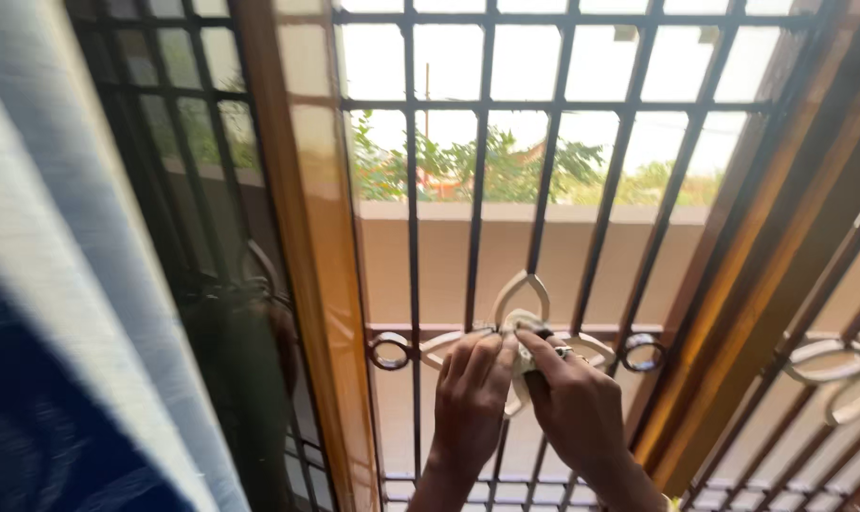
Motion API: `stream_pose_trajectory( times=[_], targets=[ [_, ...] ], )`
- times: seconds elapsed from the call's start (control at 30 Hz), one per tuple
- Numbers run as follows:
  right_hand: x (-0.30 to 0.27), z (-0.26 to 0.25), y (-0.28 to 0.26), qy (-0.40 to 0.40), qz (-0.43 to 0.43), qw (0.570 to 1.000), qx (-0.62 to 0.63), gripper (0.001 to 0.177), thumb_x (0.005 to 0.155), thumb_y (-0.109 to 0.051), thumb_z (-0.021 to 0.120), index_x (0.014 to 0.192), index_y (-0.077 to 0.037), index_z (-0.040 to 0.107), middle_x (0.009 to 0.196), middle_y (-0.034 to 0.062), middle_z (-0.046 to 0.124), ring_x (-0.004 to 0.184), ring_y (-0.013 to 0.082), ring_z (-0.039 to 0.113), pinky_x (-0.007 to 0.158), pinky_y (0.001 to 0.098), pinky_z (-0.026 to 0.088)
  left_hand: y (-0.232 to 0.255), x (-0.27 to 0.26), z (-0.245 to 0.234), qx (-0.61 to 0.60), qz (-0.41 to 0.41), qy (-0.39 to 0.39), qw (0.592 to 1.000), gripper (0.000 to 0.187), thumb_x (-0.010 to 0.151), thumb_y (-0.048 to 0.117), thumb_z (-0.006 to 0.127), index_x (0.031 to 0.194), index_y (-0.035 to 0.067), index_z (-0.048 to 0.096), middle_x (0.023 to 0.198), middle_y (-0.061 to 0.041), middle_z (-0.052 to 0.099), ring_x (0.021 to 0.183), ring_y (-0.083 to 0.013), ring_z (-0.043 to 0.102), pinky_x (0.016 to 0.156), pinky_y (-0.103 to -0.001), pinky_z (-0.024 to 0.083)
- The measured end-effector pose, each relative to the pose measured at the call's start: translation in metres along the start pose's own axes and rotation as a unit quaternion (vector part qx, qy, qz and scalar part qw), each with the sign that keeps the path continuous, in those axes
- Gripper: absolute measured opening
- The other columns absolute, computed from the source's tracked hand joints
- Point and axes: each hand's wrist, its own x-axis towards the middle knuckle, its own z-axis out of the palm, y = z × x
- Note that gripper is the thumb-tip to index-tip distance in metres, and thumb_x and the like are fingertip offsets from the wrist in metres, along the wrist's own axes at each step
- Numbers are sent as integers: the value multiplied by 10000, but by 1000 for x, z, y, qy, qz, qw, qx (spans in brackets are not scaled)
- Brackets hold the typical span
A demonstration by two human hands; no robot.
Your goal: The person cleans a metal window grille using a spray bottle and a cloth. They spray the cleaning solution onto the grille and wipe the metal bars and decorative elements thoroughly.
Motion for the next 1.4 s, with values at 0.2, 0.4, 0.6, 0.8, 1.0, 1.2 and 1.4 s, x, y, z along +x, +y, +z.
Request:
stream_pose_trajectory(
  times=[0.2, 0.4, 0.6, 0.8, 1.0, 1.2, 1.4],
  targets=[
    [-7, -3, -29, 62, -150, 986, -26, 402, 830, -262, 735, 1226, -191, 719, 796, 80, 727, 584, 254, 683, 523, 412, 546, -6, -27, -21, 63, -17, 121, 991, 278, 910, 1, 692, 1186, -29, 696, 1180, -149, 667, 1156, -304, 633, 993, -431, 511],
    [-11, 50, -46, -93, -18, 990, -103, 536, 932, -243, 622, 1454, -120, 620, 733, 121, 700, 604, 276, 721, 561, 412, 576, -30, -48, -20, 110, -25, 37, 993, 282, 914, 31, 687, 1190, -26, 694, 1198, -146, 673, 1155, -295, 630, 1003, -428, 497],
    [-13, 64, -45, -96, 35, 974, 204, 454, 877, -196, 638, 1322, -113, 677, 667, 157, 717, 625, 289, 730, 583, 415, 562, -36, -63, -15, 76, -77, 74, 991, 334, 856, 2, 687, 1187, -40, 698, 1143, -170, 684, 1125, -338, 631, 977, -438, 503],
    [-19, 12, -15, -66, -78, 994, -47, 458, 881, -313, 700, 1310, -161, 651, 630, 98, 706, 529, 240, 692, 509, 411, 533, -7, -68, 3, -65, -136, 53, 987, 291, 898, -41, 643, 1179, -24, 720, 1138, -144, 713, 1105, -294, 683, 952, -424, 579],
    [5, 6, -41, -56, -62, 991, -106, 608, 915, -349, 679, 1496, -215, 559, 635, 107, 679, 476, 273, 678, 496, 427, 540, -19, -21, -14, 92, -39, 125, 987, 316, 911, 30, 705, 1223, -1, 664, 1284, -156, 677, 1235, -321, 597, 1035, -467, 467],
    [16, 30, -46, -110, 33, 992, 55, 512, 962, -233, 600, 1407, 1, 502, 653, 165, 719, 589, 286, 747, 580, 415, 601, -20, -11, -13, 135, -119, 0, 984, 490, 761, 90, 742, 1241, 16, 684, 1254, -130, 697, 1147, -289, 594, 911, -442, 418],
    [-12, 23, -33, -84, 7, 996, 24, 533, 942, -185, 574, 1461, -66, 540, 720, 174, 708, 594, 321, 728, 550, 437, 577, -10, -36, -12, 34, -120, 48, 991, 378, 876, -13, 695, 1254, 1, 700, 1156, -107, 748, 1068, -235, 635, 905, -377, 448]
  ],
)
